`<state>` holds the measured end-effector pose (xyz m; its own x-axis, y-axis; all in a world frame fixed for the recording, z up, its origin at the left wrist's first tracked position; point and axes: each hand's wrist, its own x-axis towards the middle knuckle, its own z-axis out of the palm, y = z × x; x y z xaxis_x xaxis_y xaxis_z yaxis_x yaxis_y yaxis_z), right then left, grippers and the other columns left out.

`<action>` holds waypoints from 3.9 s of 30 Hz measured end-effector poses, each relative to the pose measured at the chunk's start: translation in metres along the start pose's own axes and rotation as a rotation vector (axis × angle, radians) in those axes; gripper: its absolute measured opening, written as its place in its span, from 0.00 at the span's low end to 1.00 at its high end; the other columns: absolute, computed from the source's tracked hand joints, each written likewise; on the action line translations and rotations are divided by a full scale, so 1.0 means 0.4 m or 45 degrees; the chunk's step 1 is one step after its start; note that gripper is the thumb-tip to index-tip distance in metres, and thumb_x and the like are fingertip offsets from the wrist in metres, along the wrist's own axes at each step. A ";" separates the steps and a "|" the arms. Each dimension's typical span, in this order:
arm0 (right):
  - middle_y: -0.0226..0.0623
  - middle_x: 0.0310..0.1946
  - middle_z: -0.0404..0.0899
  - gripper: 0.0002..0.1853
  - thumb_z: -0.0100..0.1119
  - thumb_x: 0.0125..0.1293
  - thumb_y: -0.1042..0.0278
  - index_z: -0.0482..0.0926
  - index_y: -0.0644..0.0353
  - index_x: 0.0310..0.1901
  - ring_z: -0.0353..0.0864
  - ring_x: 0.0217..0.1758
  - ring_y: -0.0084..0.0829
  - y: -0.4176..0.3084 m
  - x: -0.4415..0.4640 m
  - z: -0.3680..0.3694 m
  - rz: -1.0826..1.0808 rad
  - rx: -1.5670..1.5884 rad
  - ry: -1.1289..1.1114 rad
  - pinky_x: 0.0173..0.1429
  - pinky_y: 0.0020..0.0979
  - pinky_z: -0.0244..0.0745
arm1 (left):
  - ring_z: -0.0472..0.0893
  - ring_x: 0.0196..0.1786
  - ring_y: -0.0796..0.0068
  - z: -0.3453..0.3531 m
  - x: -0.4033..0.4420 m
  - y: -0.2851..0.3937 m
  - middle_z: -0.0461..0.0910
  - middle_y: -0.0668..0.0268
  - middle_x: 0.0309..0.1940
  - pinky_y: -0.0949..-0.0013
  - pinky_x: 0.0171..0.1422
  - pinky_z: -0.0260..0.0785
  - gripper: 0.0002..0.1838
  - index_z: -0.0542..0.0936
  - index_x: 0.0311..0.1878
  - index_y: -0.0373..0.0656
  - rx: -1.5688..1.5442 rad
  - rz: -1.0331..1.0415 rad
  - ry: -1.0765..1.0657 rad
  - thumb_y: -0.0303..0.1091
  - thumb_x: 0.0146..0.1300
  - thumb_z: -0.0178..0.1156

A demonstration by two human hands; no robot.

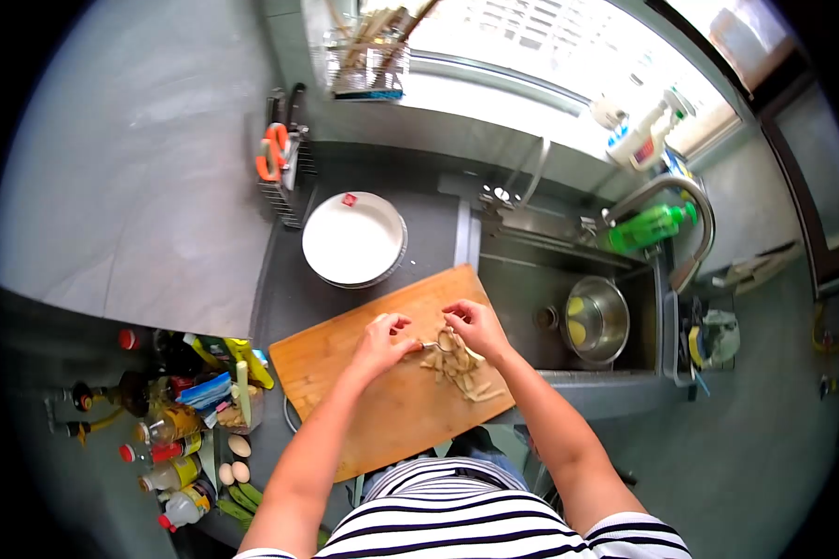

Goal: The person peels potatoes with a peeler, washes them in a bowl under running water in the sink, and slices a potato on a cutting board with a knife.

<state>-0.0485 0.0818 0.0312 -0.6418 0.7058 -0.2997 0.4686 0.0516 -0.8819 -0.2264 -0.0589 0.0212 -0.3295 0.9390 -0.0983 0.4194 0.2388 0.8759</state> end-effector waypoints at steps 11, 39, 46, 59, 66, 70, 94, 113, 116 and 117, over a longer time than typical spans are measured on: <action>0.32 0.33 0.83 0.13 0.61 0.64 0.65 0.81 0.65 0.44 0.79 0.33 0.19 0.220 -0.215 -0.115 0.131 0.214 0.142 0.39 0.25 0.75 | 0.79 0.40 0.54 0.070 -0.083 -0.033 0.77 0.56 0.34 0.58 0.43 0.72 0.10 0.75 0.37 0.41 0.374 -0.033 0.102 0.28 0.54 0.66; 0.39 0.45 0.81 0.21 0.58 0.58 0.74 0.75 0.63 0.55 0.81 0.47 0.27 0.267 -0.522 -0.265 -0.376 0.093 0.524 0.54 0.28 0.75 | 0.69 0.63 0.51 0.437 -0.181 0.323 0.68 0.52 0.61 0.57 0.68 0.62 0.28 0.72 0.60 0.45 0.322 0.444 0.041 0.31 0.54 0.65; 0.38 0.40 0.83 0.16 0.60 0.66 0.65 0.76 0.66 0.52 0.81 0.44 0.25 0.203 -0.418 -0.255 -0.181 0.400 0.177 0.49 0.27 0.76 | 0.69 0.64 0.52 0.309 -0.196 0.296 0.70 0.52 0.60 0.59 0.68 0.63 0.27 0.72 0.60 0.43 0.377 0.364 0.250 0.31 0.55 0.64; 0.35 0.36 0.81 0.19 0.60 0.67 0.59 0.76 0.63 0.53 0.80 0.36 0.23 -0.411 0.169 0.058 -0.707 -0.098 -0.273 0.43 0.26 0.76 | 0.71 0.62 0.52 -0.331 -0.016 0.179 0.71 0.51 0.58 0.60 0.69 0.62 0.27 0.71 0.61 0.35 0.388 0.304 0.936 0.28 0.56 0.62; 0.48 0.40 0.83 0.26 0.61 0.62 0.48 0.78 0.66 0.50 0.83 0.46 0.43 -0.697 0.523 0.214 -0.759 -0.226 0.069 0.51 0.36 0.75 | 0.72 0.59 0.52 -0.509 0.113 0.153 0.71 0.52 0.59 0.60 0.63 0.65 0.29 0.69 0.63 0.38 0.292 0.302 0.975 0.30 0.56 0.63; 0.52 0.45 0.82 0.31 0.58 0.62 0.43 0.78 0.69 0.51 0.81 0.51 0.45 -0.778 0.644 0.256 -0.560 -0.238 0.097 0.54 0.36 0.74 | 0.77 0.49 0.59 -0.555 0.181 0.110 0.72 0.55 0.57 0.64 0.55 0.71 0.30 0.69 0.64 0.39 0.356 0.292 1.011 0.29 0.56 0.64; 0.52 0.69 0.56 0.57 0.61 0.50 0.25 0.53 0.63 0.70 0.65 0.66 0.53 -0.807 0.602 0.275 0.148 0.111 -0.301 0.56 0.56 0.73 | 0.81 0.42 0.45 -0.605 0.342 -0.059 0.82 0.47 0.36 0.51 0.46 0.73 0.19 0.76 0.45 0.34 0.120 0.022 0.882 0.39 0.58 0.66; 0.30 0.72 0.50 0.43 0.42 0.62 0.24 0.49 0.38 0.73 0.47 0.74 0.33 -0.611 0.592 0.188 -0.144 0.594 -0.283 0.70 0.47 0.47 | 0.83 0.37 0.50 -0.466 0.534 0.013 0.83 0.52 0.31 0.55 0.41 0.75 0.15 0.75 0.38 0.36 -0.037 0.096 0.848 0.39 0.59 0.66; 0.32 0.66 0.60 0.42 0.51 0.66 0.36 0.47 0.47 0.74 0.57 0.69 0.30 -0.648 0.578 0.166 -0.107 0.670 -0.196 0.65 0.37 0.57 | 0.83 0.37 0.51 -0.449 0.559 0.002 0.83 0.52 0.31 0.56 0.42 0.75 0.12 0.76 0.38 0.36 -0.123 0.164 0.804 0.35 0.59 0.64; 0.34 0.63 0.65 0.43 0.55 0.67 0.42 0.46 0.51 0.74 0.62 0.66 0.29 -0.660 0.578 0.159 -0.067 0.694 -0.173 0.63 0.34 0.62 | 0.84 0.37 0.53 -0.448 0.565 0.003 0.83 0.52 0.32 0.58 0.42 0.75 0.11 0.77 0.39 0.36 -0.108 0.180 0.784 0.34 0.60 0.64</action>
<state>-0.3593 0.1864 0.1717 -0.7449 0.6131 -0.2629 0.0757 -0.3139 -0.9464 -0.4518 0.1091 0.0847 -0.7125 0.6397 0.2883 0.4341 0.0791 0.8974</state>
